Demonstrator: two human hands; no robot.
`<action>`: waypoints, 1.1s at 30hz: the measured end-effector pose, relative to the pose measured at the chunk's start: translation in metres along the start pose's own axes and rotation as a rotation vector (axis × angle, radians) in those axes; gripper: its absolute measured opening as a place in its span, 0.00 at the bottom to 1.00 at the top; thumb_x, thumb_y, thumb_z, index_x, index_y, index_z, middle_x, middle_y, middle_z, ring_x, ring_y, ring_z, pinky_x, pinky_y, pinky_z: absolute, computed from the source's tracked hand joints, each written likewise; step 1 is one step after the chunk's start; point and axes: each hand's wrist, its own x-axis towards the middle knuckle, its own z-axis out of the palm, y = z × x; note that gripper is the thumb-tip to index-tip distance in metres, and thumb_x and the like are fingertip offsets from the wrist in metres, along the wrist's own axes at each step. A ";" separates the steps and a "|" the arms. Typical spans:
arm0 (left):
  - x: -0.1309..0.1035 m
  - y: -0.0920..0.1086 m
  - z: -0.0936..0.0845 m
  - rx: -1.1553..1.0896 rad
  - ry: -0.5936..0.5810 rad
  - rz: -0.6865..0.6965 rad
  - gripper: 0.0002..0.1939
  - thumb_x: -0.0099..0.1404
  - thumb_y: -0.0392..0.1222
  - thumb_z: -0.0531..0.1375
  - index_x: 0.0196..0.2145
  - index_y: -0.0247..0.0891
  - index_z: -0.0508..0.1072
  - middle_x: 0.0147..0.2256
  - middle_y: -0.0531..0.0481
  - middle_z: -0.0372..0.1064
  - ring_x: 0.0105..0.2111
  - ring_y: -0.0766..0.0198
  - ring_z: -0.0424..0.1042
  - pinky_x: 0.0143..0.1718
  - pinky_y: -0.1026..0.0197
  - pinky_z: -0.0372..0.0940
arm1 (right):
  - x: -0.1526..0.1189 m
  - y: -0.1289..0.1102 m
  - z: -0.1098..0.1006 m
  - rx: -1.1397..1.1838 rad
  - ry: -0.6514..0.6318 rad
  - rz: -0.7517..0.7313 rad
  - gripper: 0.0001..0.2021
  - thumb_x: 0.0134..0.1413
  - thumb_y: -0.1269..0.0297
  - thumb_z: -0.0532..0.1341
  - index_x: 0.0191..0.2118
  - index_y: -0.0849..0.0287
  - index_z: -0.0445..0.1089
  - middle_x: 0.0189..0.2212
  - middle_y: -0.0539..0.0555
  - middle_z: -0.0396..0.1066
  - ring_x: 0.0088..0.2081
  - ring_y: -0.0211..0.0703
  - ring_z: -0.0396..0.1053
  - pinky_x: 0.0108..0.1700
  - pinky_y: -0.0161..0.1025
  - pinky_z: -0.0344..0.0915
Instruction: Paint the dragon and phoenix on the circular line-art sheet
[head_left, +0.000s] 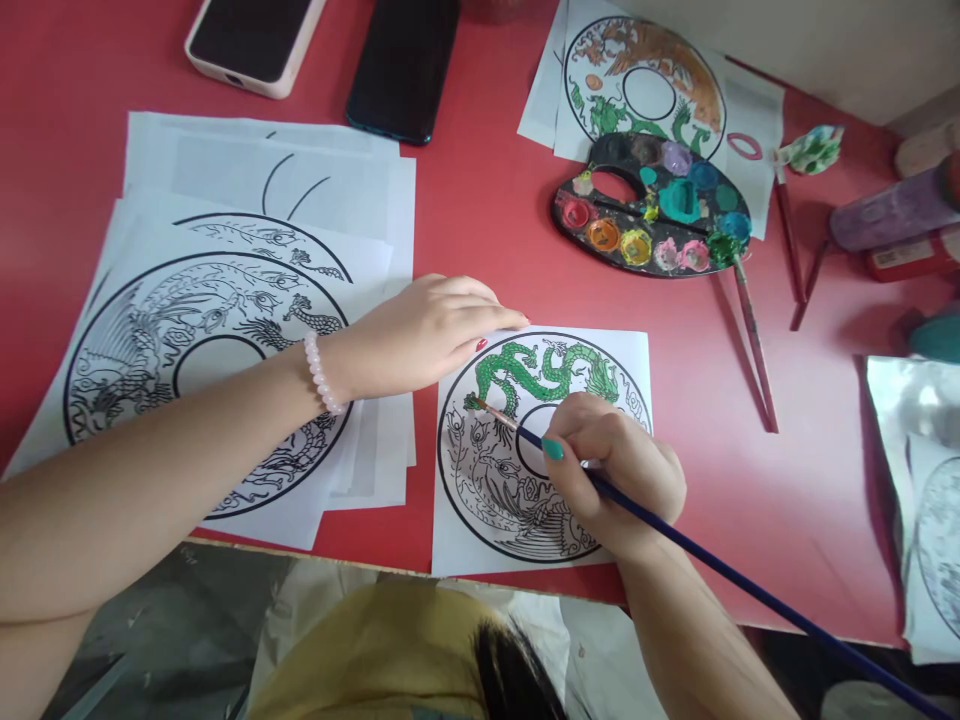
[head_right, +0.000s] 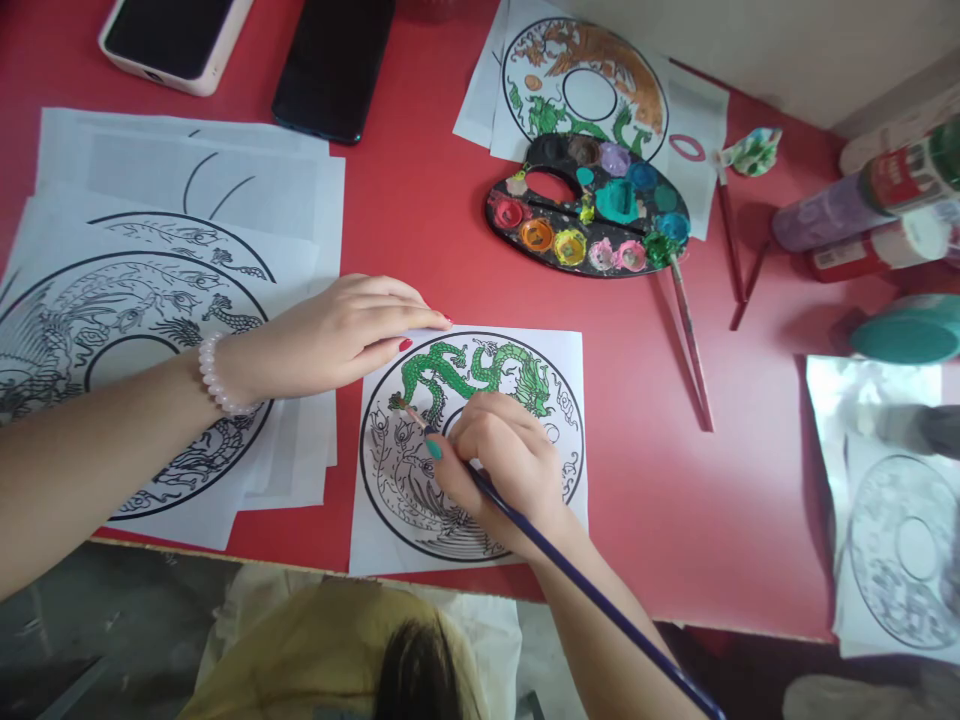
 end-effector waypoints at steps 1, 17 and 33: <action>0.000 0.000 0.000 0.001 0.002 -0.001 0.18 0.69 0.34 0.48 0.54 0.44 0.65 0.48 0.48 0.68 0.50 0.60 0.64 0.51 0.55 0.59 | 0.001 -0.001 0.000 -0.005 -0.008 0.001 0.13 0.52 0.80 0.55 0.26 0.55 0.53 0.20 0.45 0.57 0.22 0.33 0.59 0.23 0.35 0.56; 0.000 -0.001 0.002 -0.015 0.007 -0.004 0.18 0.68 0.33 0.49 0.53 0.45 0.65 0.48 0.49 0.68 0.50 0.59 0.64 0.51 0.55 0.59 | 0.001 0.001 0.001 -0.034 -0.011 -0.006 0.14 0.51 0.81 0.56 0.27 0.56 0.52 0.20 0.45 0.56 0.22 0.32 0.58 0.23 0.34 0.56; -0.001 -0.002 0.002 0.004 0.012 -0.004 0.19 0.67 0.32 0.50 0.53 0.43 0.65 0.47 0.48 0.68 0.50 0.59 0.64 0.51 0.55 0.59 | 0.001 0.000 0.003 -0.018 -0.031 -0.017 0.14 0.51 0.82 0.57 0.26 0.57 0.54 0.21 0.46 0.59 0.23 0.33 0.60 0.24 0.35 0.58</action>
